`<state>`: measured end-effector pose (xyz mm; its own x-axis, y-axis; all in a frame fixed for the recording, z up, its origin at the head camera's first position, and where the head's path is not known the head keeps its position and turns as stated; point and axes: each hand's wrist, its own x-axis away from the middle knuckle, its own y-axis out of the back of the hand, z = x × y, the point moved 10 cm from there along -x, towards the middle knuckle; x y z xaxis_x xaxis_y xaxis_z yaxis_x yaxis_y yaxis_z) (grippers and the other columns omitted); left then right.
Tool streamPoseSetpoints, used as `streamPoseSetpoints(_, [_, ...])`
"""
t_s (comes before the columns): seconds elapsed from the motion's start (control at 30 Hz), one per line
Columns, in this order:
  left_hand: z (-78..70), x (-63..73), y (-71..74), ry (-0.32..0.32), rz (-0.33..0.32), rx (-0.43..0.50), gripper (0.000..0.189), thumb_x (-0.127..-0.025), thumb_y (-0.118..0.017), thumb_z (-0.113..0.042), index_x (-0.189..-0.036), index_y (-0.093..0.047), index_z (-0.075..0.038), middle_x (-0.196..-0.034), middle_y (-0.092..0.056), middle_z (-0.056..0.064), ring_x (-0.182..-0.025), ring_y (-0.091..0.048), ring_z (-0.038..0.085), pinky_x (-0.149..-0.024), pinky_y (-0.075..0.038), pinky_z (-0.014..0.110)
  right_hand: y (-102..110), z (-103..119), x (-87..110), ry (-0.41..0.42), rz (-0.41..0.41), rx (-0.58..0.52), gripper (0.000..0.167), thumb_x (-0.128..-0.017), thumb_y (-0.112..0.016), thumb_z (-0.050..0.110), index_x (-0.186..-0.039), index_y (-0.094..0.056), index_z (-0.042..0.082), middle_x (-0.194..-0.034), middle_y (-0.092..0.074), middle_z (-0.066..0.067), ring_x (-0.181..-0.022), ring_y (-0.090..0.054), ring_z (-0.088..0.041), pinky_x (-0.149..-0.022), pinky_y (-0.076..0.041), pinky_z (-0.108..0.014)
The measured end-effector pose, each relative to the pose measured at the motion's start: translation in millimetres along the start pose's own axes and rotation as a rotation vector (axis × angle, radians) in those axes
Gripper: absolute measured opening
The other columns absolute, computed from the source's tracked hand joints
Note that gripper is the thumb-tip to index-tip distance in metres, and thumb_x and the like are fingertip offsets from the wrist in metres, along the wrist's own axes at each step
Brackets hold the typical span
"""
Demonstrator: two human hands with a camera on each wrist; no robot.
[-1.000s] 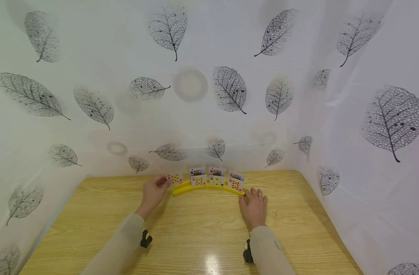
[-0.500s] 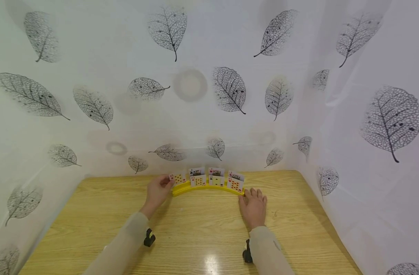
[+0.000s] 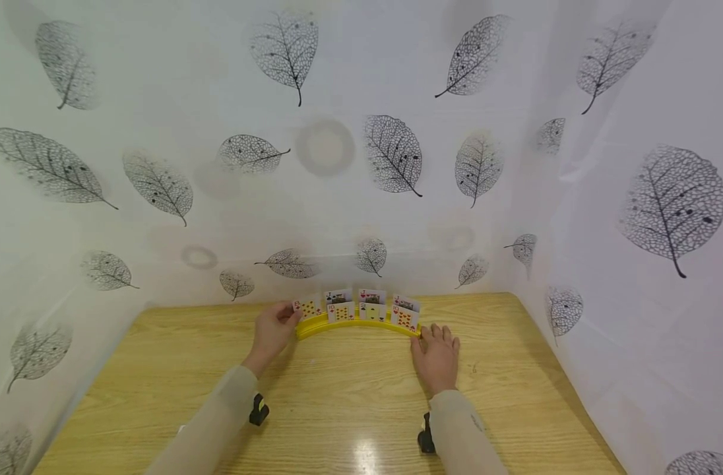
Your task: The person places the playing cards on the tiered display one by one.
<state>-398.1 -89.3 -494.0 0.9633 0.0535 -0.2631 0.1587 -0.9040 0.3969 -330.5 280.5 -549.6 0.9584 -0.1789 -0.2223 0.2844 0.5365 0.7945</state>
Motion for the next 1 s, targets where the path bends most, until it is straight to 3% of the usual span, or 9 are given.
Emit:
streamPoseSetpoints(0.23, [1.7,-0.6,-0.9,0.014,0.007,-0.002,0.012,-0.098,-0.073,-0.006,-0.107,-0.076,0.002,-0.099,-0.077,0.016,-0.085,-0.071,0.022,-0.072,-0.059,0.023,-3.9,-2.2,-0.3,-0.025,0.051,0.007,0.058,-0.109,-0.054,0.037,-0.151,-0.053,-0.003,-0.162,-0.041,-0.03,-0.156,-0.025,-0.054,-0.127,-0.012,-0.073])
streamPoseSetpoints(1.0, [0.2,-2.0,-2.8,-0.023,0.015,-0.028,0.01,-0.099,-0.073,-0.006,-0.106,-0.076,0.0,-0.096,-0.077,0.015,-0.083,-0.07,0.02,-0.069,-0.057,0.022,-3.7,-1.6,-0.8,-0.017,0.052,0.007,0.058,-0.11,-0.053,0.037,-0.151,-0.052,-0.004,-0.163,-0.041,-0.03,-0.156,-0.024,-0.054,-0.128,-0.011,-0.073])
